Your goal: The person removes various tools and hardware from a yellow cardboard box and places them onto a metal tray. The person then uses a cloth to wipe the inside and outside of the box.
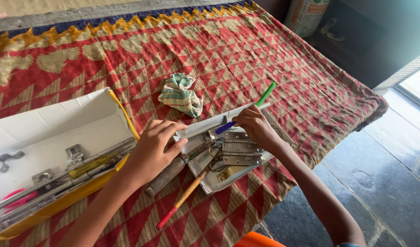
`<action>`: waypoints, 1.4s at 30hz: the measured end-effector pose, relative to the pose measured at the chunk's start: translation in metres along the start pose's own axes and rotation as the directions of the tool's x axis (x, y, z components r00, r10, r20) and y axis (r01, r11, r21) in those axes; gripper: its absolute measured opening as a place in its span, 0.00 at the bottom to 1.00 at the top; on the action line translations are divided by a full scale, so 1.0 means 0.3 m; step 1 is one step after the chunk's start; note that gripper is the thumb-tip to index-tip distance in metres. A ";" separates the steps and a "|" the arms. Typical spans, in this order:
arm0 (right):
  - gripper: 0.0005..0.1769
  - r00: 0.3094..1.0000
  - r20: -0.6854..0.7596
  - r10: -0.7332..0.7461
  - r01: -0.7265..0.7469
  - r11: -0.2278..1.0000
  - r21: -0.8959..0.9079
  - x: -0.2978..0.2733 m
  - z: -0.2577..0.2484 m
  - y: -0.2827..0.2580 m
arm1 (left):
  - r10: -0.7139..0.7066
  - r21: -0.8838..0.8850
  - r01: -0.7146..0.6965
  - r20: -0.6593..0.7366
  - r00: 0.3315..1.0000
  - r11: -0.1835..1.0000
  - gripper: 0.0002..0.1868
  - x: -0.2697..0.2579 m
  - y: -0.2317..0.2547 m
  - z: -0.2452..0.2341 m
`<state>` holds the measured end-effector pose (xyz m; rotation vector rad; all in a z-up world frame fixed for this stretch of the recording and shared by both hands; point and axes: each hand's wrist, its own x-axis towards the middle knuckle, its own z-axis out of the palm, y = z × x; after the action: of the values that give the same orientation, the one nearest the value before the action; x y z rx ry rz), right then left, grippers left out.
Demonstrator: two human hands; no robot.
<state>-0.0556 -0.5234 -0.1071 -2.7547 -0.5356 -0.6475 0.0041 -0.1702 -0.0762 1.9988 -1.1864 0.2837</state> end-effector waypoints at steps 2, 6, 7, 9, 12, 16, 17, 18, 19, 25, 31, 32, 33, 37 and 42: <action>0.11 1.000 -0.014 0.005 -0.005 1.000 0.018 -0.006 0.009 0.002 | -0.056 -0.005 0.057 0.047 0.997 0.998 0.19 0.006 -0.004 0.012; 0.08 0.996 0.003 -0.093 0.093 0.995 0.026 0.017 0.049 -0.003 | -0.070 0.002 0.070 0.075 0.995 0.998 0.20 0.013 -0.003 0.032; 0.08 0.993 0.025 -0.116 0.116 0.993 0.006 0.024 0.057 -0.002 | -0.072 -0.004 0.072 0.077 0.994 0.997 0.20 0.014 -0.002 0.034; 0.09 0.989 0.030 -0.147 0.147 0.989 -0.004 0.025 0.061 0.003 | -0.074 -0.016 0.076 0.082 0.994 0.997 0.20 0.014 0.001 0.037; 0.09 0.991 -0.036 -0.129 0.130 0.991 0.023 -0.003 0.039 0.020 | -0.074 -0.012 0.075 0.085 0.994 0.997 0.20 0.013 -0.002 0.034; 0.11 0.994 -0.106 0.037 -0.030 0.997 0.072 -0.075 -0.018 0.038 | -0.082 -0.025 0.085 0.089 0.993 0.996 0.19 0.010 -0.006 0.032; 0.11 0.990 -0.110 0.085 -0.076 0.993 0.087 -0.090 -0.026 0.035 | -0.081 -0.031 0.084 0.087 0.993 0.996 0.18 0.011 -0.005 0.032; 0.12 0.988 -0.114 0.103 -0.094 0.992 0.084 -0.101 -0.029 0.031 | -0.079 -0.037 0.083 0.084 0.993 0.996 0.18 0.012 -0.004 0.034; 0.13 0.985 -0.118 0.123 -0.114 0.990 0.080 -0.114 -0.032 0.026 | -0.086 -0.042 0.090 0.089 0.992 0.995 0.18 0.014 -0.002 0.038; 0.13 0.981 -0.084 0.173 -0.168 0.984 0.064 -0.120 -0.028 0.013 | -0.077 -0.051 0.082 0.102 0.992 0.995 0.19 0.021 0.007 0.049; 0.12 0.983 0.016 0.181 -0.182 0.980 0.075 -0.123 -0.032 0.042 | -0.108 -0.068 0.115 0.107 0.988 0.991 0.16 0.012 0.003 0.039; 0.12 0.985 0.019 0.172 -0.173 0.983 0.067 -0.123 -0.032 0.045 | -0.102 -0.069 0.109 0.104 0.989 0.992 0.16 0.012 0.002 0.038; 0.13 0.988 0.035 0.153 -0.154 0.987 0.052 -0.124 -0.033 0.049 | -0.096 -0.071 0.104 0.101 0.990 0.992 0.16 0.011 0.002 0.038; 0.11 0.997 0.043 0.063 -0.063 0.998 -0.016 -0.120 -0.073 0.052 | -0.150 -0.044 0.160 0.177 0.973 0.986 0.16 0.016 0.003 0.041; 0.13 0.979 -0.006 0.206 -0.205 0.978 0.044 -0.098 -0.142 -0.013 | -0.156 -0.109 0.177 0.183 0.971 0.978 0.19 0.038 0.030 0.069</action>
<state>-0.0977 -0.5425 -0.0835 -2.7159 -0.2540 -0.5928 -0.0011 -0.1948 -0.0795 2.0298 -1.1041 -0.0496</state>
